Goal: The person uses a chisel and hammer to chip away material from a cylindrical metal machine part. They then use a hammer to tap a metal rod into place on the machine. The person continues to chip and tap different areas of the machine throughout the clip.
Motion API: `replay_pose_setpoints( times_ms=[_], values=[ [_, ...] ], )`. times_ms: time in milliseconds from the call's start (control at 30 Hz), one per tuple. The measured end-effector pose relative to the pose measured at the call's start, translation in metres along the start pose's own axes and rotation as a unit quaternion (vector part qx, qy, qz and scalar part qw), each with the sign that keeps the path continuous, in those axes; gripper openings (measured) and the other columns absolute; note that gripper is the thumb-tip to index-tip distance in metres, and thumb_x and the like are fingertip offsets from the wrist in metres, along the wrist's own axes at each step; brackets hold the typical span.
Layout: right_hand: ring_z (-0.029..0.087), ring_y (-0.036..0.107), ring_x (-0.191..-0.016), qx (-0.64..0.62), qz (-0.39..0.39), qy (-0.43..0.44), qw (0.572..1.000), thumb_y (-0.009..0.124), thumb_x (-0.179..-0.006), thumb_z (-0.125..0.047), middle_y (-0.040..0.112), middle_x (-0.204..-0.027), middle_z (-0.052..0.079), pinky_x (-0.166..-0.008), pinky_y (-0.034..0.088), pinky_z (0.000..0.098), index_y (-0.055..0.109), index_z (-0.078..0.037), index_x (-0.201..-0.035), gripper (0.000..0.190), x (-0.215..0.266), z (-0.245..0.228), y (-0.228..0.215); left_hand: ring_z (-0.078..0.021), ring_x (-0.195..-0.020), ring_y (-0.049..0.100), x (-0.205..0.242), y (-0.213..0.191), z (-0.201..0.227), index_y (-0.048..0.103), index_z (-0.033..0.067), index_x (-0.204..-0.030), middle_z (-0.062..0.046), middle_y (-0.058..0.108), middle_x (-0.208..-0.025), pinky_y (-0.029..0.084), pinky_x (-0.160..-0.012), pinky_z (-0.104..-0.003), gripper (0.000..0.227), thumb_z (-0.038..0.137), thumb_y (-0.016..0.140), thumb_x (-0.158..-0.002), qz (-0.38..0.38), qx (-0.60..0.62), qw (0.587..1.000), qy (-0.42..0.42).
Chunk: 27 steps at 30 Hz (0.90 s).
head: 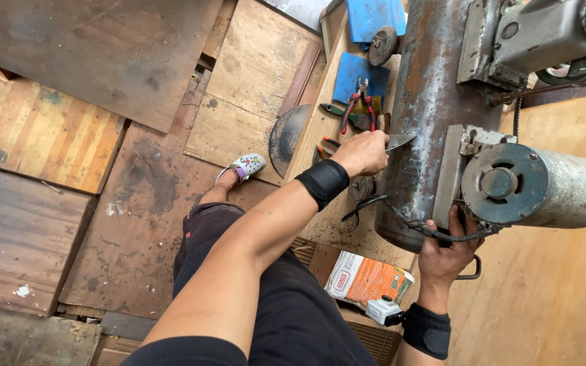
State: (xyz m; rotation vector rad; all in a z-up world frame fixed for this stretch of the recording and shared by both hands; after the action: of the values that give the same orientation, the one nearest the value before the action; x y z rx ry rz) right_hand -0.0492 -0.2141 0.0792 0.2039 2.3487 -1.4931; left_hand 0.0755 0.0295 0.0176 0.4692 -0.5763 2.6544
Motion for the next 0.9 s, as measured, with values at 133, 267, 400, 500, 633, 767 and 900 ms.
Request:
replay_pose_setpoints(
  times_ms=[133, 267, 400, 500, 633, 767, 900],
  values=[
    [0.036, 0.05, -0.139, -0.009, 0.007, -0.023, 1.0, 0.082, -0.092, -0.012, 0.062, -0.145, 0.017, -0.119, 0.041, 0.0447, 0.069, -0.003, -0.139, 0.049, -0.002, 0.009, 0.006, -0.0333, -0.1, 0.075, -0.001, 0.003, 0.002, 0.068, 0.0008, -0.119, -0.022, 0.075, -0.109, 0.061, -0.093, -0.045, 0.032, 0.015, 0.058, -0.092, -0.02, -0.025, 0.999, -0.004],
    [0.036, 0.051, -0.135, 0.003, 0.017, -0.004, 1.0, 0.082, -0.092, -0.013, 0.063, -0.141, 0.018, -0.117, 0.042, 0.0446, 0.07, -0.002, -0.136, 0.047, 0.001, 0.01, 0.004, -0.034, -0.101, 0.072, -0.021, 0.03, -0.014, 0.065, 0.0007, -0.12, -0.023, 0.073, -0.109, 0.057, -0.091, -0.047, 0.036, 0.007, 0.058, -0.086, 0.011, -0.031, 0.999, 0.004],
    [0.036, 0.05, -0.135, 0.0, 0.007, -0.016, 1.0, 0.082, -0.093, -0.015, 0.06, -0.144, 0.019, -0.115, 0.043, 0.0443, 0.069, -0.002, -0.137, 0.048, 0.001, 0.01, 0.002, -0.0372, -0.108, 0.072, -0.013, 0.01, -0.015, 0.07, -0.0015, -0.116, -0.025, 0.074, -0.111, 0.056, -0.098, -0.045, 0.033, 0.009, 0.061, -0.086, 0.072, -0.034, 0.997, 0.019],
    [0.036, 0.052, -0.135, -0.01, 0.009, 0.005, 1.0, 0.081, -0.092, -0.013, 0.062, -0.143, 0.018, -0.116, 0.042, 0.0449, 0.07, -0.002, -0.136, 0.047, 0.0, 0.004, 0.002, -0.0365, -0.107, 0.071, -0.004, 0.018, -0.01, 0.068, -0.0025, -0.116, -0.025, 0.073, -0.109, 0.054, -0.098, -0.046, 0.033, 0.011, 0.062, -0.087, 0.051, -0.012, 0.998, 0.028],
    [0.036, 0.051, -0.136, -0.003, 0.014, -0.003, 1.0, 0.082, -0.092, -0.014, 0.061, -0.143, 0.018, -0.116, 0.042, 0.045, 0.07, -0.002, -0.136, 0.047, 0.0, 0.004, 0.001, -0.0343, -0.1, 0.074, -0.004, 0.027, -0.012, 0.062, -0.0025, -0.124, -0.023, 0.074, -0.106, 0.055, -0.096, -0.046, 0.037, 0.01, 0.06, -0.089, 0.018, -0.022, 1.0, 0.009],
    [0.035, 0.052, -0.135, -0.004, 0.017, -0.015, 1.0, 0.082, -0.091, -0.011, 0.063, -0.142, 0.016, -0.117, 0.042, 0.0443, 0.071, -0.003, -0.135, 0.047, 0.0, 0.007, 0.003, -0.0354, -0.102, 0.073, -0.008, 0.024, -0.013, 0.067, -0.0028, -0.116, -0.023, 0.074, -0.105, 0.056, -0.097, -0.046, 0.031, 0.007, 0.061, -0.087, 0.041, -0.032, 0.999, 0.003],
    [0.034, 0.053, -0.137, -0.018, 0.012, -0.002, 1.0, 0.082, -0.092, -0.011, 0.061, -0.143, 0.016, -0.117, 0.043, 0.0428, 0.069, -0.003, -0.136, 0.046, -0.001, -0.002, 0.0, -0.036, -0.099, 0.073, -0.005, 0.016, -0.014, 0.067, -0.0013, -0.115, -0.022, 0.074, -0.102, 0.055, -0.094, -0.048, 0.028, 0.011, 0.06, -0.091, 0.055, 0.002, 0.998, -0.001]
  ],
)
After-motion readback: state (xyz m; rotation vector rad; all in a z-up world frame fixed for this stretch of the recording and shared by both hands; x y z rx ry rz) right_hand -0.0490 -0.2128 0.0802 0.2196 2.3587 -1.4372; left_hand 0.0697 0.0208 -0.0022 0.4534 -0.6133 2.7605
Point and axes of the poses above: each hand's wrist, its own x-axis away from the middle knuckle, its own y-axis out of the palm, z = x × y, the point moved 3 cm from there along -x, towards the middle knuckle
